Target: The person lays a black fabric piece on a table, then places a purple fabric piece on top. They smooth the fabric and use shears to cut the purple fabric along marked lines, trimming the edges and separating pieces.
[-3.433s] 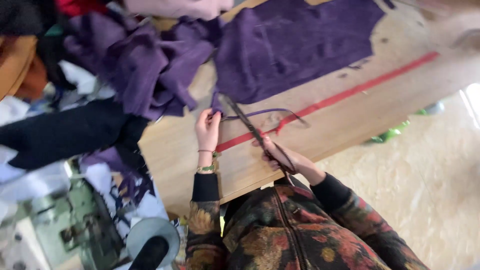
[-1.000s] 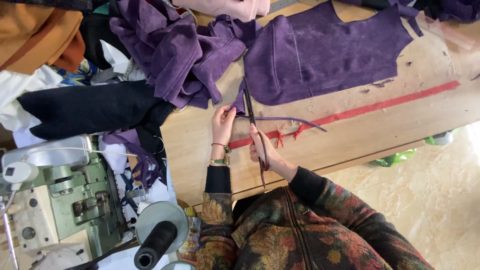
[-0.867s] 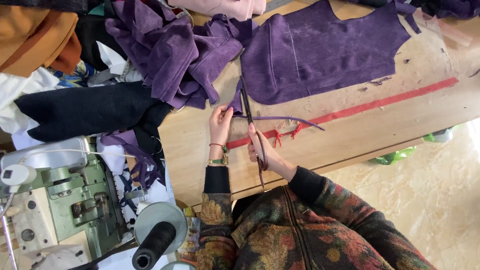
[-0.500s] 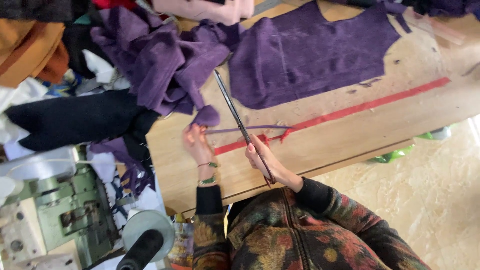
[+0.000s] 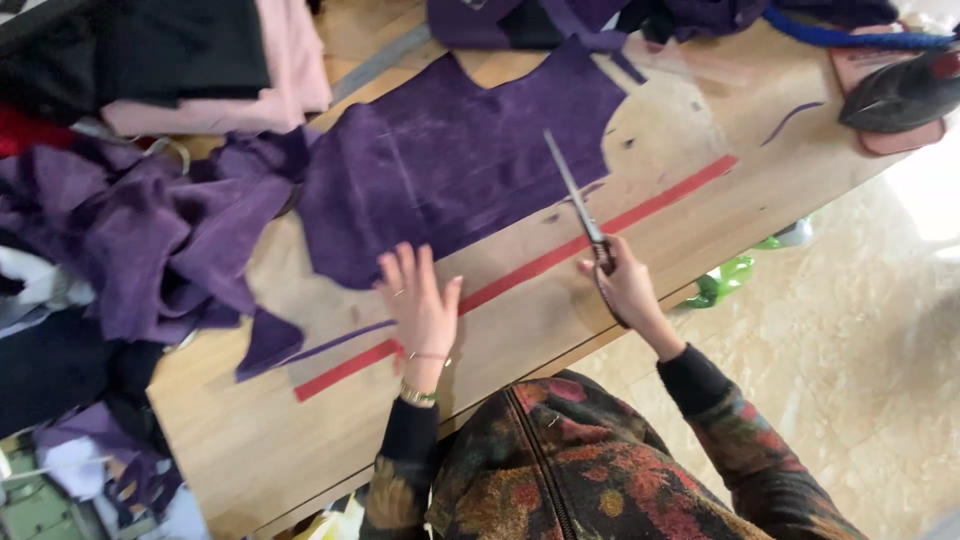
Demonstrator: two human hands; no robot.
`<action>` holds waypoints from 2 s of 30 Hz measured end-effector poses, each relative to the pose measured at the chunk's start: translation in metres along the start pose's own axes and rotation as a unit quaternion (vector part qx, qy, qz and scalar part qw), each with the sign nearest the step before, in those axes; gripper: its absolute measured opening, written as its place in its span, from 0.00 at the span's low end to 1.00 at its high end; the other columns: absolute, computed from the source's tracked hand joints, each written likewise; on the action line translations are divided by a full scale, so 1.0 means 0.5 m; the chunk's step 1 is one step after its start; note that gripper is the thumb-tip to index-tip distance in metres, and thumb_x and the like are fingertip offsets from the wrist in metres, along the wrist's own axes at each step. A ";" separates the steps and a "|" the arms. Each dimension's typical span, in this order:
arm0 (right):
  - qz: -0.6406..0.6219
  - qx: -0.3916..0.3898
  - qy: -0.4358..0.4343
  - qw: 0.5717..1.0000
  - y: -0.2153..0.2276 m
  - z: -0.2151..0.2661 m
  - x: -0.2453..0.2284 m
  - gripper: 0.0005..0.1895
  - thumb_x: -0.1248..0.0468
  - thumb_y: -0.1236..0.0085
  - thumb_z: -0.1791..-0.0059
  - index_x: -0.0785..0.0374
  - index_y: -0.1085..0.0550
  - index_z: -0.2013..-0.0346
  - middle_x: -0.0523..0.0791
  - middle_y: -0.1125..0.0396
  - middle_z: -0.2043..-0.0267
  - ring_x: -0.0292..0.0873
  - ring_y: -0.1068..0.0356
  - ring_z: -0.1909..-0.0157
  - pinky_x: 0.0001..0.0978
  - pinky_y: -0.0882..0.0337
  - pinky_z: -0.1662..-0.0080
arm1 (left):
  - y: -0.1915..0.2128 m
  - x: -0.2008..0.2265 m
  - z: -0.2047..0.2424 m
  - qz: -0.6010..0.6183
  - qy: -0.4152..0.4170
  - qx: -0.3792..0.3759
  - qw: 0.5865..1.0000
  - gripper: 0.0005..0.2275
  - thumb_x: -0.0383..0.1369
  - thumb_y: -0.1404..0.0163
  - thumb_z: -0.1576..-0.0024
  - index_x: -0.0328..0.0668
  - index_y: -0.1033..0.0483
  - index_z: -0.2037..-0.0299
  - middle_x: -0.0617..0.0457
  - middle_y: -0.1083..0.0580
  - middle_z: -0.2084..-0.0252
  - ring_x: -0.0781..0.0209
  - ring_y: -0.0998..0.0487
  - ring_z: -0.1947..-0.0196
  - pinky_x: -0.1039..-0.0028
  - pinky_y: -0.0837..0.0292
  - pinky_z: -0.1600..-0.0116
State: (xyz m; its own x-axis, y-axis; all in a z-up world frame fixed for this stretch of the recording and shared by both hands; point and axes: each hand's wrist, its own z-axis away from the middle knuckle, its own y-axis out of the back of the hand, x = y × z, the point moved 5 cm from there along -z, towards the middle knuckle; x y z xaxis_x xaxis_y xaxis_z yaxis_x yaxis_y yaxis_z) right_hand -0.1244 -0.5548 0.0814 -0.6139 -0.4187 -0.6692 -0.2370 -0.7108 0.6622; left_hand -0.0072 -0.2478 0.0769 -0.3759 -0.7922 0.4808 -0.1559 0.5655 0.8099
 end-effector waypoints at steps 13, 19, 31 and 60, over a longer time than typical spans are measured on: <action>0.140 0.073 -0.033 0.987 0.310 -0.261 0.218 0.37 0.34 0.38 0.54 0.49 0.32 0.37 0.52 0.27 0.58 0.62 0.27 0.48 0.58 0.30 0.44 | -0.410 0.356 -0.166 -0.089 -0.201 -0.155 0.963 0.35 0.63 0.63 0.39 0.63 0.51 0.24 0.59 0.56 0.19 0.55 0.59 0.20 0.42 0.68 0.22; 0.218 0.073 0.037 0.973 0.337 -0.400 0.199 0.29 0.44 0.43 0.49 0.50 0.33 0.37 0.57 0.27 0.50 0.65 0.29 0.46 0.60 0.32 0.43 | -0.403 0.360 -0.172 -0.107 -0.210 -0.157 0.959 0.36 0.62 0.57 0.41 0.64 0.50 0.24 0.58 0.54 0.20 0.54 0.56 0.21 0.42 0.66 0.22; 0.395 0.087 0.260 0.877 0.321 -0.449 0.103 0.37 0.48 0.44 0.48 0.59 0.37 0.27 0.59 0.31 0.49 0.66 0.34 0.50 0.57 0.34 0.51 | -0.260 0.179 -0.137 -0.115 -0.219 -0.109 0.963 0.21 0.41 0.49 0.37 0.51 0.31 0.33 0.53 0.35 0.29 0.57 0.37 0.29 0.40 0.45 0.30; 0.279 -0.035 0.482 0.830 0.072 -0.535 -0.215 0.11 0.62 0.34 0.49 0.52 0.22 0.52 0.39 0.34 0.63 0.45 0.31 0.54 0.37 0.39 0.52 | -0.120 -0.007 -0.293 -0.002 -0.044 -0.090 0.995 0.26 0.53 0.39 0.48 0.53 0.34 0.46 0.55 0.22 0.60 0.51 0.23 0.53 0.56 0.35 0.44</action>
State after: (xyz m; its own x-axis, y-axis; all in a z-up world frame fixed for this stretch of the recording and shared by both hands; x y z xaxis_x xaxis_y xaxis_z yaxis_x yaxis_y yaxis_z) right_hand 0.1347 -0.6863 0.0870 0.2816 -0.9277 -0.2452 -0.0535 -0.2704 0.9613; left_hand 0.1373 -0.3128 0.0760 -0.4553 -0.7667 0.4526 0.0057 0.5058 0.8626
